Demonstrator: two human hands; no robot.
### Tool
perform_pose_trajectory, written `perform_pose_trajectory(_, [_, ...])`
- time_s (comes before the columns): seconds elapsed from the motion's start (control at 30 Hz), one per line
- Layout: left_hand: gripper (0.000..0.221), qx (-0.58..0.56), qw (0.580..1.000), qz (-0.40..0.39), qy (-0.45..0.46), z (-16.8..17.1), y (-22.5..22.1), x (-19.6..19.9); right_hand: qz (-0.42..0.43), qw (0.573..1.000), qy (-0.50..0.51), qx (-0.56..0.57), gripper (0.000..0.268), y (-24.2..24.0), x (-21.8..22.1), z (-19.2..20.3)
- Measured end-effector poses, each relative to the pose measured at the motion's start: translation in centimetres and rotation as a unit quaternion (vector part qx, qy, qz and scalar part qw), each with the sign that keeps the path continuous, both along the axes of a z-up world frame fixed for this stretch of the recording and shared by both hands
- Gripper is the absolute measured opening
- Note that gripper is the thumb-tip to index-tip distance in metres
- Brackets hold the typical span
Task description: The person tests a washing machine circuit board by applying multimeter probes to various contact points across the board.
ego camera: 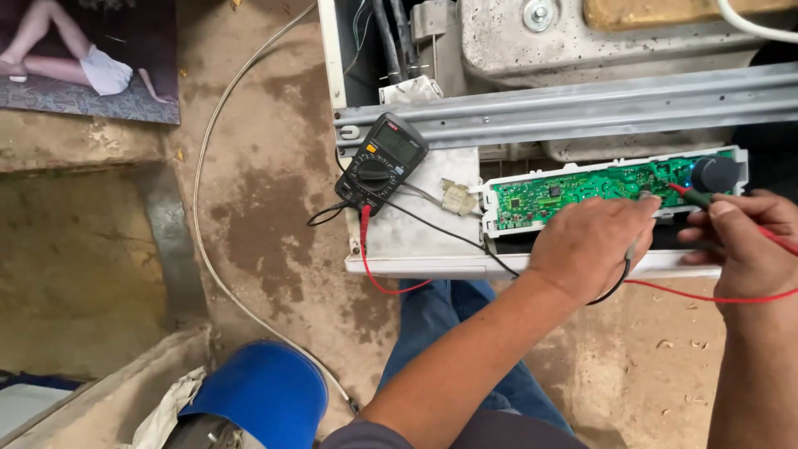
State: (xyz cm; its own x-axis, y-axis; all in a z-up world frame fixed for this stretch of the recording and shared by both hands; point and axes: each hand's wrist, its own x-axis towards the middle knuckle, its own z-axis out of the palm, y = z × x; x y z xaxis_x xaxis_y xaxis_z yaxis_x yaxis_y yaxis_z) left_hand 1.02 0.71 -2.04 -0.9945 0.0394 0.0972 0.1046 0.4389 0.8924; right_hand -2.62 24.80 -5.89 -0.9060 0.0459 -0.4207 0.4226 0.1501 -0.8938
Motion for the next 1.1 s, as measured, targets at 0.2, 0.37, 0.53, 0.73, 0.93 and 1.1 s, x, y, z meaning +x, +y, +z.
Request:
perform_pose_trajectory(0.2, [0.031, -0.011, 1.0, 0.001, -0.012, -0.1, 0.0, 0.0, -0.001, 1.0, 0.018, 0.007, 0.009, -1.0, -0.4, 0.9])
perform_pose_trajectory(0.37, [0.032, -0.009, 1.0, -0.001, -0.013, 0.1, 0.2, 0.0, 0.003, 1.0, 0.015, 0.011, 0.006, 0.1, -0.3, 0.3])
perform_pose_trajectory(0.53, [0.029, -0.028, 0.999, -0.012, -0.026, 0.2, 0.1, -0.1, -0.001, 1.0, 0.022, -0.003, 0.006, 0.4, -0.2, 0.0])
perform_pose_trajectory(0.73, [0.027, -0.022, 0.999, -0.015, -0.047, 0.6, 0.0, -0.3, -0.003, 1.0, 0.009, 0.008, 0.003, -1.0, -0.2, 1.9])
perform_pose_trajectory(0.93, [0.033, -0.037, 0.999, -0.012, -0.024, 0.6, -0.1, -0.2, 0.005, 1.0, 0.017, 0.008, 0.003, -0.9, -0.3, 2.0])
perform_pose_trajectory(1.1, [0.029, -0.05, 0.998, -0.009, -0.037, 0.3, 0.2, -0.6, 0.011, 1.0, 0.006, 0.002, 0.001, -1.1, -0.5, 2.2])
